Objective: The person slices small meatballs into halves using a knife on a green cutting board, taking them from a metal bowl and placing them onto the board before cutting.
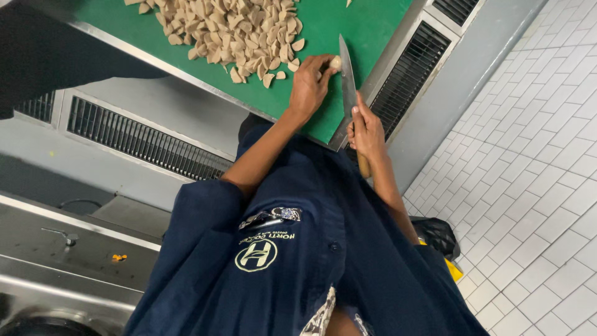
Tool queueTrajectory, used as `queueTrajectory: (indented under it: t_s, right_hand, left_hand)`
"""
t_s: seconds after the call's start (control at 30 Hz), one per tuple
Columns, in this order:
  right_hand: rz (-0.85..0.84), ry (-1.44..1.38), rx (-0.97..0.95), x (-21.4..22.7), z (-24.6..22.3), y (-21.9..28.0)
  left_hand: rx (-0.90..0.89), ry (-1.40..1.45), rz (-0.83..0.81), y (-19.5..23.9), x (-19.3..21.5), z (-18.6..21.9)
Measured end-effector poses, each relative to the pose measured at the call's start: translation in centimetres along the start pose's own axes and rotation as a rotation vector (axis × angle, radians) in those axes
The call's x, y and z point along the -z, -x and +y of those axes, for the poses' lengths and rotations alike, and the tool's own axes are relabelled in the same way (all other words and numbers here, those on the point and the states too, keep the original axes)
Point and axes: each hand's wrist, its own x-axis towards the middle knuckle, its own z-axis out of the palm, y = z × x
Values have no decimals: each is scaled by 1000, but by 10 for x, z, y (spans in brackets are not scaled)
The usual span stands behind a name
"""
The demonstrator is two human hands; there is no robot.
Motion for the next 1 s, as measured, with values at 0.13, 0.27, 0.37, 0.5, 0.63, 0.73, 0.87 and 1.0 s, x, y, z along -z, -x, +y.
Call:
queueTrajectory:
  t_s: [0.13, 0.27, 0.37, 0.5, 0.63, 0.73, 0.87, 1.0]
  right_hand:
    - [77, 246, 121, -7, 5, -18]
    - [232, 569, 525, -18, 19, -39]
    - [96, 394, 261, -13, 5, -46]
    - [-60, 66, -48, 4, -17, -39]
    - [-43, 35, 112, 19, -21, -36]
    - [25, 15, 121, 28, -12, -29]
    - [53, 78, 161, 33, 7, -19]
    - [26, 58, 125, 28, 30, -4]
  left_hand:
    - [60, 2, -18, -6, -1, -3]
    - [19, -13, -13, -5, 2, 0]
    - [86, -10, -42, -12, -3, 7]
    - [-7, -174, -45, -20, -12, 6]
    - [100, -203, -2, -23, -16, 0]
    - [-12, -237, 58, -15, -16, 9]
    - [-195, -109, 32, 10, -3, 22]
    - [-175, -171, -145, 35, 14, 16]
